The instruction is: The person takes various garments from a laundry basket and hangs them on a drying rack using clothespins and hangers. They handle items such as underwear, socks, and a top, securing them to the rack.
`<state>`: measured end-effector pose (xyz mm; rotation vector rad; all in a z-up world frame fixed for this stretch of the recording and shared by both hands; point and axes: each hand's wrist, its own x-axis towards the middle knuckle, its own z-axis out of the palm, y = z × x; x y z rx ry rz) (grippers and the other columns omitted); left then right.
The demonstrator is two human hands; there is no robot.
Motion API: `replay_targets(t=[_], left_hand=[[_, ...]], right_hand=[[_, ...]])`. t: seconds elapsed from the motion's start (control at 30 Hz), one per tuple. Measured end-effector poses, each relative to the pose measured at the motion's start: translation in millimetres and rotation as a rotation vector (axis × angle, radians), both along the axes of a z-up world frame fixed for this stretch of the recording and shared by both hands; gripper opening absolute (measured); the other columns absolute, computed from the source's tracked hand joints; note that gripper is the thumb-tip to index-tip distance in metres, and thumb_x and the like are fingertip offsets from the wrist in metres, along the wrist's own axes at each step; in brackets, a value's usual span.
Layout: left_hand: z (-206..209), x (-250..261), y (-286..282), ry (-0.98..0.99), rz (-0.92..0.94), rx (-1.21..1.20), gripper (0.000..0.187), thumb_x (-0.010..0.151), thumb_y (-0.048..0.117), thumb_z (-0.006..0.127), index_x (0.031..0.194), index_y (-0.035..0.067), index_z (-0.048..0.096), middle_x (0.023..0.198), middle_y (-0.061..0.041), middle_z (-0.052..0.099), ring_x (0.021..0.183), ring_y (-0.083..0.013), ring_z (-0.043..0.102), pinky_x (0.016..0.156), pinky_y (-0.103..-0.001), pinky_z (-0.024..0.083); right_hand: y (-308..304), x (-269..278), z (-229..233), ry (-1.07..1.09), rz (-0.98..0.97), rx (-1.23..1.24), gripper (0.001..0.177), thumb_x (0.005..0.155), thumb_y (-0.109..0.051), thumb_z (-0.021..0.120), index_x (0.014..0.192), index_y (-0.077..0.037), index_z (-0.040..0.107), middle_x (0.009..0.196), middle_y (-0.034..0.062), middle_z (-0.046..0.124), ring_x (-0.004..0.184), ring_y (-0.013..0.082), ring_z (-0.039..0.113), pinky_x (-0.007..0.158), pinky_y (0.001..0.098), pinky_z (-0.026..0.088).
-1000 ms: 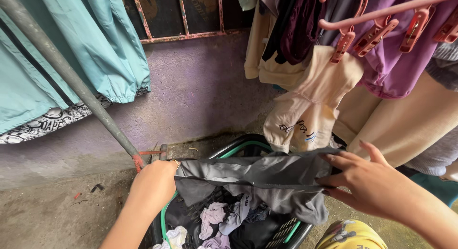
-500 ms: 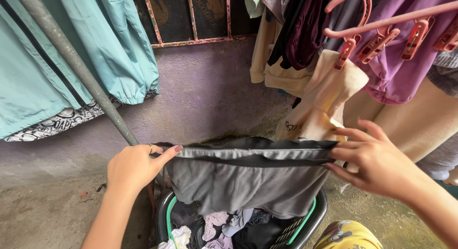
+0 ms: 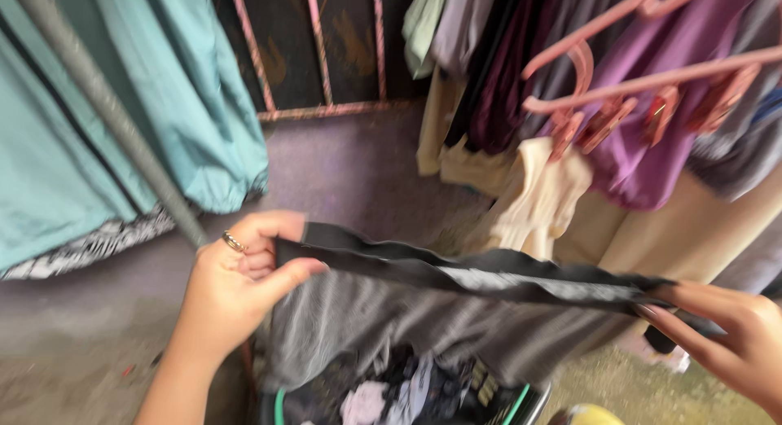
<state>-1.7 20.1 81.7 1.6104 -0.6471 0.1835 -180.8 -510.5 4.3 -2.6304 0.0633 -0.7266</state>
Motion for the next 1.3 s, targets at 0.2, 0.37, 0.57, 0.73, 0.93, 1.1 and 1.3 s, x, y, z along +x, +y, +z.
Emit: replay_targets(t=[0.2, 0.37, 0.57, 0.73, 0.93, 1.1, 1.3], left_hand=[[63, -27, -89, 0.026, -0.31, -0.02, 0.016, 0.09, -0.002, 0.077, 0.105, -0.007, 0.075, 0.091, -0.006, 0.075, 0.085, -0.0093, 0.069, 0.075, -0.026, 0.055], [81, -42, -181, 0.113, -0.583, -0.146, 0.013, 0.093, 0.003, 0.069, 0.106, 0.002, 0.07, 0.092, 0.003, 0.073, 0.085, -0.0034, 0.065, 0.078, -0.022, 0.053], [82, -68, -232, 0.012, -0.569, 0.16, 0.011, 0.092, 0.013, 0.073, 0.099, 0.005, 0.074, 0.08, 0.005, 0.07, 0.076, -0.001, 0.059, 0.07, -0.021, 0.048], [79, -83, -247, 0.044, -0.584, 0.241, 0.014, 0.092, 0.016, 0.073, 0.1, 0.004, 0.073, 0.077, 0.0, 0.07, 0.075, -0.0014, 0.058, 0.069, -0.023, 0.049], [88, -79, -243, -0.115, -0.532, 0.197, 0.014, 0.091, 0.014, 0.073, 0.1, 0.004, 0.074, 0.082, -0.001, 0.075, 0.08, -0.0036, 0.066, 0.074, -0.024, 0.053], [105, -67, -249, -0.307, -0.45, 0.094, 0.015, 0.09, 0.011, 0.074, 0.102, 0.001, 0.074, 0.085, -0.002, 0.076, 0.083, -0.0041, 0.069, 0.076, -0.025, 0.056], [129, -50, -260, -0.222, -0.404, 0.14, 0.014, 0.091, 0.011, 0.07, 0.102, 0.003, 0.075, 0.081, -0.001, 0.073, 0.075, -0.0027, 0.062, 0.067, -0.023, 0.052]], right_hand=[[-124, -17, -53, 0.025, -0.224, 0.425, 0.022, 0.089, -0.011, 0.079, 0.109, -0.004, 0.082, 0.097, 0.014, 0.074, 0.092, 0.0258, 0.071, 0.085, 0.0352, 0.062], [-96, 0, 1, 0.431, -0.345, 0.342, 0.03, 0.088, -0.026, 0.085, 0.115, -0.013, 0.084, 0.108, 0.003, 0.08, 0.106, 0.0115, 0.073, 0.097, 0.0278, 0.058], [23, 21, 85, -0.459, 0.118, 0.809, 0.033, 0.095, -0.011, 0.061, 0.122, 0.006, 0.072, 0.11, 0.0139, 0.078, 0.099, 0.0188, 0.074, 0.089, 0.034, 0.057], [77, 81, 121, -0.604, 0.0, 0.653, 0.034, 0.098, -0.014, 0.061, 0.125, 0.002, 0.072, 0.107, 0.0091, 0.078, 0.094, 0.0129, 0.072, 0.082, 0.0261, 0.056], [72, 145, 104, -0.72, 0.006, 1.098, 0.03, 0.101, -0.024, 0.069, 0.121, -0.003, 0.076, 0.095, 0.0062, 0.072, 0.077, 0.0062, 0.061, 0.068, 0.0224, 0.049], [49, 144, 110, -0.501, 0.377, 1.527, 0.024, 0.101, -0.024, 0.067, 0.113, -0.003, 0.072, 0.098, 0.0059, 0.068, 0.079, 0.012, 0.062, 0.071, 0.0265, 0.051], [47, 109, 126, -0.268, 0.801, 1.733, 0.029, 0.1, -0.021, 0.06, 0.122, -0.003, 0.065, 0.119, 0.0171, 0.072, 0.1, 0.0251, 0.071, 0.082, 0.0359, 0.056]])
